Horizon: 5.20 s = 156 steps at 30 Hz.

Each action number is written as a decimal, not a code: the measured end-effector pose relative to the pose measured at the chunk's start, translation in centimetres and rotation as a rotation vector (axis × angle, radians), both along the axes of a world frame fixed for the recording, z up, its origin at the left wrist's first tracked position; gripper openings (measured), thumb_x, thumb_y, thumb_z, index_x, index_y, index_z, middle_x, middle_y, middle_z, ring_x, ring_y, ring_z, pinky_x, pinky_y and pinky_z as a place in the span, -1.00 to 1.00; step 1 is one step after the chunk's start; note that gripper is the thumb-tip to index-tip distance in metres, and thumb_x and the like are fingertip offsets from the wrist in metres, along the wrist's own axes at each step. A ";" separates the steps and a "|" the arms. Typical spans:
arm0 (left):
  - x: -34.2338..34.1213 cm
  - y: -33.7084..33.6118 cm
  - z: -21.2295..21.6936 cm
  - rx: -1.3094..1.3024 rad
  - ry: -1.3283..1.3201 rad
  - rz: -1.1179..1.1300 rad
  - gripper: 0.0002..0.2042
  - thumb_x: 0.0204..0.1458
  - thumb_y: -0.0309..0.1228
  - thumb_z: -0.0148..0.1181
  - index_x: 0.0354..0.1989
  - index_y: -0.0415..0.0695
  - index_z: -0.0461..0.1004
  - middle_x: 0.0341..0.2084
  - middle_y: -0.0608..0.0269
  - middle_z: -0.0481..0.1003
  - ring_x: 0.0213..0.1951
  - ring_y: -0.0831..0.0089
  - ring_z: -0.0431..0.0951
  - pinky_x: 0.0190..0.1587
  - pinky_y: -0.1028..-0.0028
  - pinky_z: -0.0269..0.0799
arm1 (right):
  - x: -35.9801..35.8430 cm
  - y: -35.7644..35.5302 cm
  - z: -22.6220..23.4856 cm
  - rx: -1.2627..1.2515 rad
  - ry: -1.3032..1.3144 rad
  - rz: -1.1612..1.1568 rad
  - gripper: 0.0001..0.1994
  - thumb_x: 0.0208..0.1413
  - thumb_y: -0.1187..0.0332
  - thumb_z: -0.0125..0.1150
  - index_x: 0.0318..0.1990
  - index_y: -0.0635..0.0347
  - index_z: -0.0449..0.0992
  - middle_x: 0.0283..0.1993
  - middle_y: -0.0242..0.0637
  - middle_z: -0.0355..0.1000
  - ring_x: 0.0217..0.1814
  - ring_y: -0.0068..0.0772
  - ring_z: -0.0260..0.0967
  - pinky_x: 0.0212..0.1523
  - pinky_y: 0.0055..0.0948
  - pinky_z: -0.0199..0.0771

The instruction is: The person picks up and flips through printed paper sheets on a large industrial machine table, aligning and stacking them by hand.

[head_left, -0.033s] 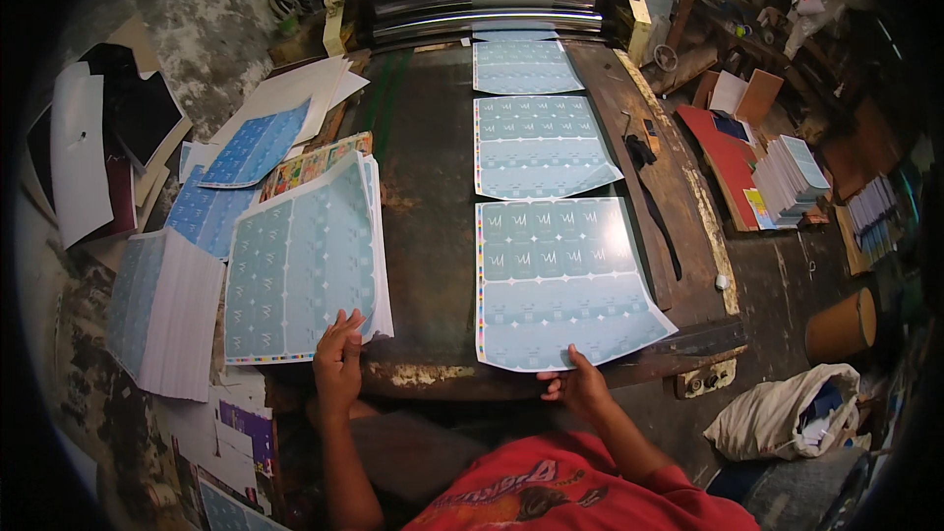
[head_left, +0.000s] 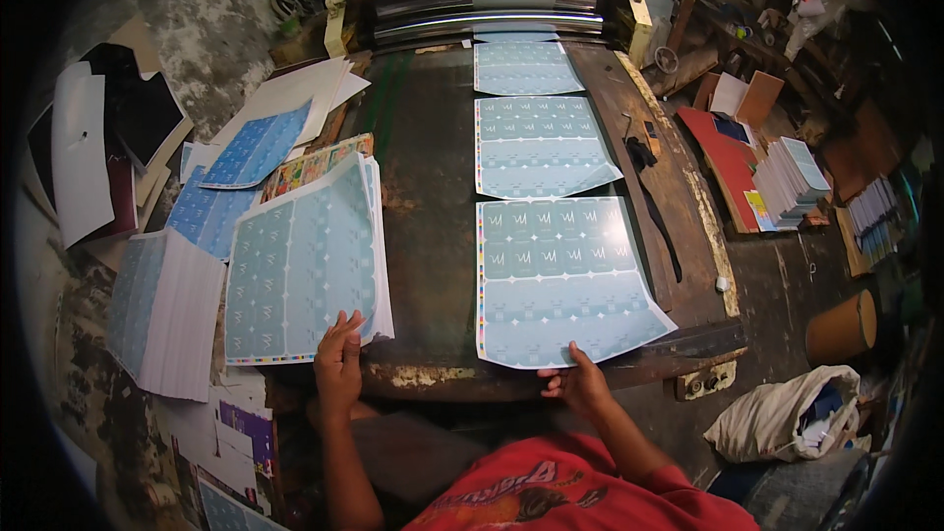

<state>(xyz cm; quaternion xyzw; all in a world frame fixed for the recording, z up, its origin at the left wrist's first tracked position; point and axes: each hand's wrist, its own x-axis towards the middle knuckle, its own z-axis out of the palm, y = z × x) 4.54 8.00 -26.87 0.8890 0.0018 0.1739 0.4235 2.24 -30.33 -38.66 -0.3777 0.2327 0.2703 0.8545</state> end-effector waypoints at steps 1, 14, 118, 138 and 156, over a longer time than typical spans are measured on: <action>0.0 -0.1 0.0 -0.003 0.005 0.017 -0.62 0.28 -0.15 -0.01 -0.03 -0.22 0.54 0.02 0.08 0.53 0.23 0.11 0.37 0.31 0.17 0.12 | 0.6 0.1 0.4 -0.008 -0.017 -0.013 -0.39 0.30 -0.12 -0.16 0.10 0.35 0.26 -0.19 0.03 0.48 -0.44 -0.33 0.44 -0.20 -0.14 0.58; -1.1 -1.9 0.1 -0.415 0.023 0.203 -0.56 0.32 -0.15 -0.08 -0.14 -0.32 0.57 -0.26 0.09 0.61 -0.12 0.33 0.56 0.18 0.38 0.26 | 4.7 2.5 -0.6 -0.013 -0.120 -0.244 -0.50 0.30 -0.07 -0.09 0.19 0.07 0.14 0.09 -0.11 0.37 -0.09 -0.25 0.38 -0.08 -0.09 0.51; 4.9 -7.2 5.0 0.421 -0.218 -0.209 -0.26 0.10 0.02 0.17 0.29 -0.30 0.17 0.32 -0.13 0.14 0.34 -0.05 0.12 0.35 0.10 0.00 | -3.9 0.1 -1.8 0.025 -0.071 -0.208 -0.50 0.32 -0.03 -0.07 0.04 0.32 0.34 -0.14 -0.03 0.55 -0.24 -0.38 0.49 -0.13 -0.40 0.47; -3.3 -6.0 4.4 -0.021 0.068 -0.235 -0.58 0.31 -0.20 -0.10 -0.04 -0.33 0.54 -0.05 -0.10 0.54 0.09 -0.01 0.46 0.15 0.22 0.31 | -1.1 1.1 2.5 -0.010 -0.303 -0.133 -0.36 0.29 0.12 0.05 0.43 0.06 -0.02 0.13 -0.26 0.41 -0.13 -0.57 0.40 -0.03 -0.50 0.45; 2.2 -1.6 2.0 0.659 0.080 -0.163 -0.04 -0.10 0.20 0.25 0.36 -0.23 0.10 0.38 -0.04 0.05 0.43 -0.01 -0.07 0.39 -0.02 -0.18 | -10.5 -0.8 -2.4 -0.083 0.006 -0.011 -0.67 0.25 0.19 0.07 -0.12 0.36 0.40 -0.37 -0.12 0.51 -0.38 -0.38 0.41 -0.27 -0.43 0.41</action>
